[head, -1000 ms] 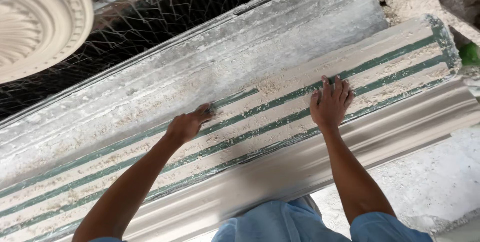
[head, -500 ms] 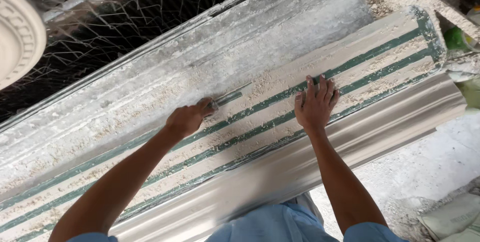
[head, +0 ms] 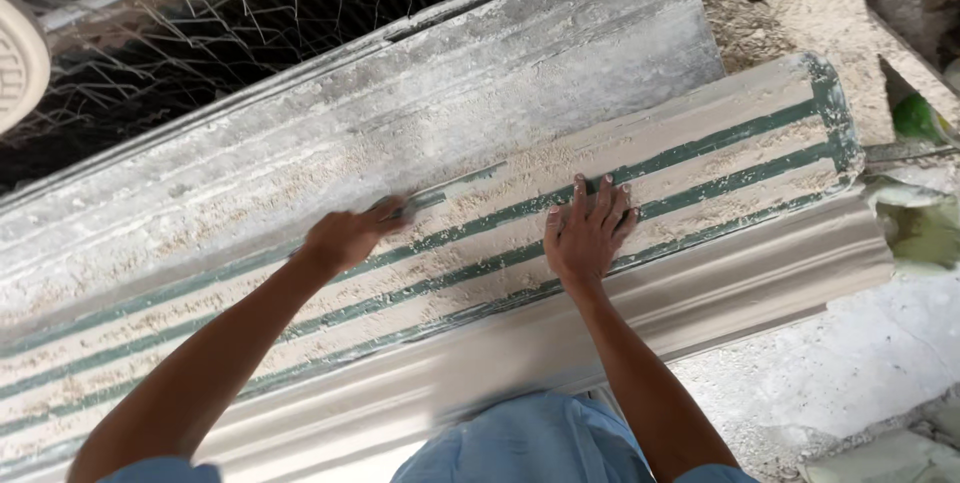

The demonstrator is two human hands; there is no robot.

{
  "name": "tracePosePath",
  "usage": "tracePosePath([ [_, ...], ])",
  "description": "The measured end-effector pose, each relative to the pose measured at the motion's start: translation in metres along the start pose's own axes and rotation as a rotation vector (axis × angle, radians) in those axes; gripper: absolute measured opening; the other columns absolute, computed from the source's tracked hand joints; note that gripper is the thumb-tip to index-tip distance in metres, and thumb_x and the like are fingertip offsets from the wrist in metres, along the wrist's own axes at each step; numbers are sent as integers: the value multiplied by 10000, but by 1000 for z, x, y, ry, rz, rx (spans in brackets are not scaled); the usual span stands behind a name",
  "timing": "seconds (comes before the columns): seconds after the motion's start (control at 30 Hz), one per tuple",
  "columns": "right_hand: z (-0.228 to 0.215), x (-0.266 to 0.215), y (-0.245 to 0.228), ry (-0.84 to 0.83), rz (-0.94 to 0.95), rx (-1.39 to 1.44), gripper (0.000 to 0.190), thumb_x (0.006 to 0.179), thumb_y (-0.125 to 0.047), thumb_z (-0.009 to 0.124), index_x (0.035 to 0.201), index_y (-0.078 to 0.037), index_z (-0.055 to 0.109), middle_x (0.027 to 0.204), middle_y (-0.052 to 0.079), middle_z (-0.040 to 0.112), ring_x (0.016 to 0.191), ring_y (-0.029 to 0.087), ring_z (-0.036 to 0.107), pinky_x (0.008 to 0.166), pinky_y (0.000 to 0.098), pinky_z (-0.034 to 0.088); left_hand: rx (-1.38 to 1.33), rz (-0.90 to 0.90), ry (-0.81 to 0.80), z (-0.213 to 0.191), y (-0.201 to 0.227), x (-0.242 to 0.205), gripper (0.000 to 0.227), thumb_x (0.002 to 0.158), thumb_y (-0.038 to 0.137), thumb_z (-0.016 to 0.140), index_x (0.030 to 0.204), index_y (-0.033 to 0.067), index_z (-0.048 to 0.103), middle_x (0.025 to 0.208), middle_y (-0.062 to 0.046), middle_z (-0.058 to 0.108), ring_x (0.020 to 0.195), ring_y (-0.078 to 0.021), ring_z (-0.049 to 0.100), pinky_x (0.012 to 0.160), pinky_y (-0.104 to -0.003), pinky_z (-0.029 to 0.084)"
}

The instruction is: The person scrapes a white powdery residue from a long, grooved mold using a small metal scraper. They work along the length of the mold, clearing the residue from the grooves and edges.

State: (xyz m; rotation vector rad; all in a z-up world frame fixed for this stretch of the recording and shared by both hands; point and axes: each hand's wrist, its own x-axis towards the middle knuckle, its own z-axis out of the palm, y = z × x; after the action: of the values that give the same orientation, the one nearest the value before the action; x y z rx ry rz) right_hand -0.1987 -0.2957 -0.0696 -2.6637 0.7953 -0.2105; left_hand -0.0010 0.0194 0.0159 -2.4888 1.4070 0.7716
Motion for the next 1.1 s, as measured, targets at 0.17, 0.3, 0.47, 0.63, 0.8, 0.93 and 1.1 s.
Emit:
tracePosePath([
  [0.17,5,-2,9,0,-58,65,622,1049,-431,420,1585,-115,408,1643,269,268,1545,498,131,1198,705,46,100,39,39,-7,65,109,581,1026,158,487,1489,508,455,1392,14,667,650,-173,650,707,-361,635],
  [0.3,-7,9,47,1,-125,376,602,1078,-434,420,1567,-84,403,1652,228,312,1571,472,218,1285,633,146,-457,-516,-334,-19,56,71,549,1100,553,437,1620,444,299,1188,-232,766,569,-189,649,657,-279,608],
  [0.47,-72,61,186,179,-131,740,424,1120,-74,470,1517,34,371,1381,255,542,1253,332,634,976,374,621,4,-59,174,-26,40,7,585,1007,109,454,1443,499,487,1637,12,415,545,-18,622,322,-181,478],
  [0.63,-77,136,277,-1,146,382,302,1216,-220,436,1403,-86,633,905,170,694,633,205,611,584,369,483,11,-52,61,3,106,137,532,1074,205,501,1501,523,483,1275,-17,672,602,-161,666,538,-280,568],
  [0.8,-64,181,339,125,68,85,475,1169,-387,389,1429,-24,553,1335,283,556,1220,413,520,1014,595,472,-108,-220,-76,-14,71,75,536,1084,282,454,1574,473,349,1391,3,488,546,-150,666,480,-289,600],
  [0.93,-45,177,358,142,65,-145,604,1165,-408,287,1524,58,428,1504,329,405,1451,460,362,1188,637,290,27,-195,-148,-33,62,35,687,998,111,534,1494,553,359,1699,138,249,551,-84,665,490,-245,559],
  [1.1,-47,175,333,130,98,-99,710,1170,-543,266,1577,24,394,1524,294,406,1399,470,395,1121,628,290,83,31,66,-25,109,149,546,1016,120,546,1458,438,502,1653,50,389,617,-115,678,514,-254,594],
])
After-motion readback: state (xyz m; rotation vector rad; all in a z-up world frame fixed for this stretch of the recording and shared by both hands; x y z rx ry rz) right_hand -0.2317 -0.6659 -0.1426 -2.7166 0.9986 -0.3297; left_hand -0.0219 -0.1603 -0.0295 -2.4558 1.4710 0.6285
